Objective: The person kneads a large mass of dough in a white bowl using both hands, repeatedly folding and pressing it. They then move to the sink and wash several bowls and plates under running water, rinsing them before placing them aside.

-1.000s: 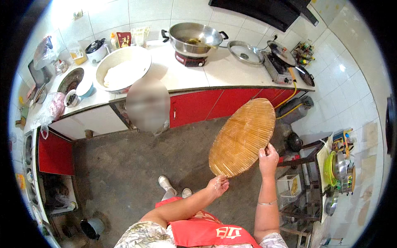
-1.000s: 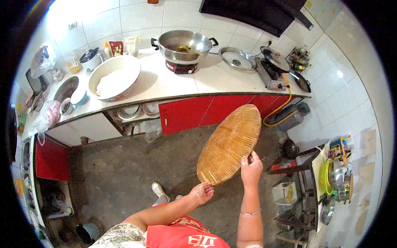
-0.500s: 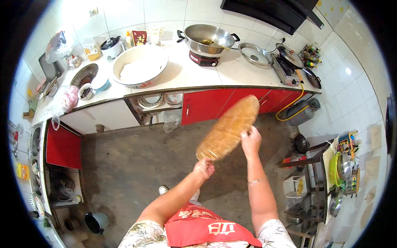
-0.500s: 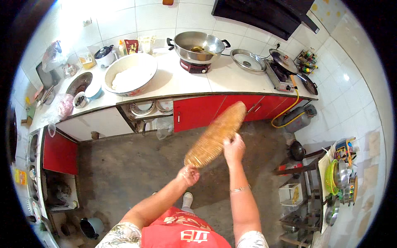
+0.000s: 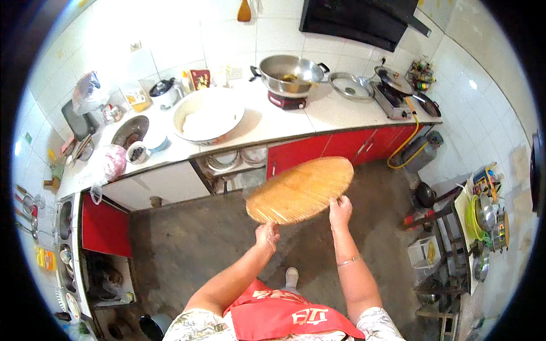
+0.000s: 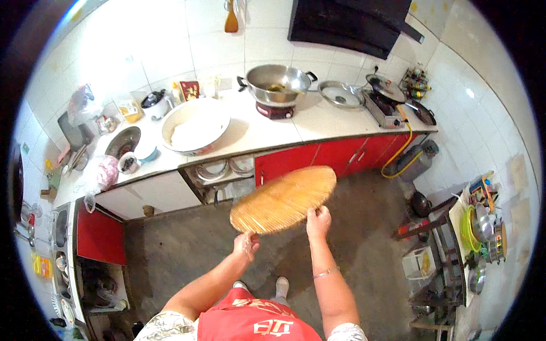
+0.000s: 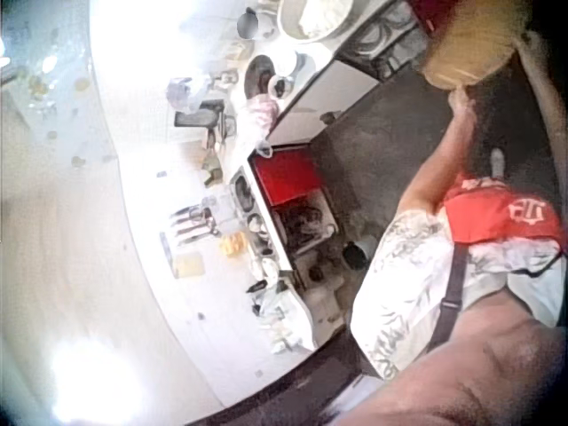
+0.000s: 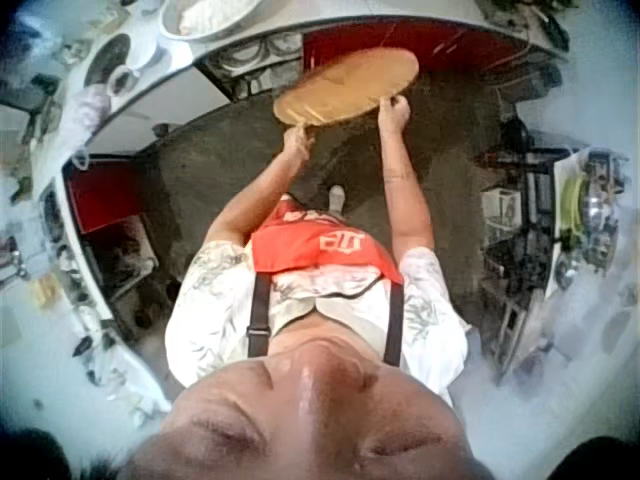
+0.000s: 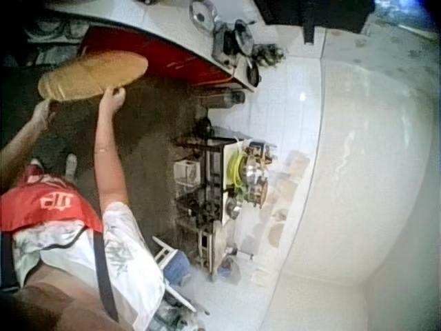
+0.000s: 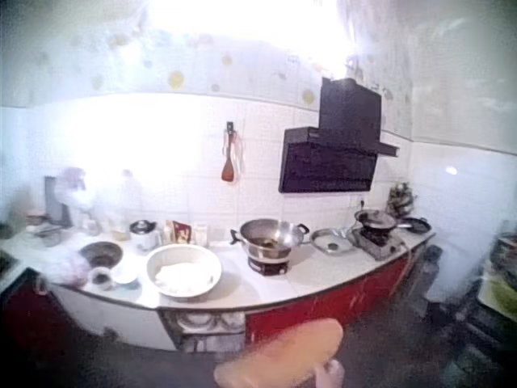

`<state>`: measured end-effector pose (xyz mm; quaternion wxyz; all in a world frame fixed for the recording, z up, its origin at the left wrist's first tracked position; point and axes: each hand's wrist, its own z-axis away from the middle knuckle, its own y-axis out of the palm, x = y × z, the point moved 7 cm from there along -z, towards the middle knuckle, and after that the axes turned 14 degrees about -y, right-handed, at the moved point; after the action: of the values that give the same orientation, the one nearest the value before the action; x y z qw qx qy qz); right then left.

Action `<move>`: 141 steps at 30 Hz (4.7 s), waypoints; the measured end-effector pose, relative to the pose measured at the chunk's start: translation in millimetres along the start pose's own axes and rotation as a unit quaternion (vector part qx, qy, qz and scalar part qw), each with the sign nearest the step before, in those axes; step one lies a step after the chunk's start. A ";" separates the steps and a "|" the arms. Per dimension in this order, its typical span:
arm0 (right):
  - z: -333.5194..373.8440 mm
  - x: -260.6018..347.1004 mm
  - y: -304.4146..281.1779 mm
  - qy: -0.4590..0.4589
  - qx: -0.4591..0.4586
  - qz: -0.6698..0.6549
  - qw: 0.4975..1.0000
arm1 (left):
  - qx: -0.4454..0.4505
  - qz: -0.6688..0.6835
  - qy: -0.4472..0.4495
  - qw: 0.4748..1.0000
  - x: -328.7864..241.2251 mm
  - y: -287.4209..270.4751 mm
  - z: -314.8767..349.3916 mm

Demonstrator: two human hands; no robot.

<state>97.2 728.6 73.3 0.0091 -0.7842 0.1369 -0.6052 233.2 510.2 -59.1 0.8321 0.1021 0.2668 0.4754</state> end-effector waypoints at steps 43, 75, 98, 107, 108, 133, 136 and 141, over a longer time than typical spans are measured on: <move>-24.0 -14.0 468.0 0.089 0.343 -0.151 0.923 | -0.097 -0.085 0.338 0.932 -510.9 -146.9 -61.3; 128.6 39.4 742.8 0.322 0.382 -0.132 0.856 | -0.163 0.000 0.196 0.967 -525.2 -394.4 17.0; 105.4 -4.7 811.5 0.399 0.265 -0.107 0.871 | -0.258 0.289 0.250 0.887 -626.0 -506.1 -12.2; 95.4 37.8 837.6 0.385 0.265 -0.167 0.868 | -0.278 0.288 0.223 0.889 -671.9 -511.6 -13.6; 96.3 44.2 839.9 0.383 0.261 -0.172 0.869 | -0.267 0.286 0.234 0.890 -677.2 -517.5 -15.6; 270.9 219.6 811.7 0.295 0.325 -0.152 0.885 | -0.087 0.066 0.127 0.986 -701.0 -564.8 48.9; 323.9 236.5 827.5 0.296 0.367 -0.163 0.867 | -0.069 0.026 0.145 0.987 -672.1 -598.4 68.3; 424.2 261.4 876.3 0.282 0.480 -0.169 0.813 | -0.046 0.086 0.163 0.982 -629.9 -674.1 153.7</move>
<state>382.5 -237.9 49.5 0.2430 -0.4858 -0.3094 -0.7805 557.4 -365.0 2.5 0.7377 0.0078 0.3669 0.5667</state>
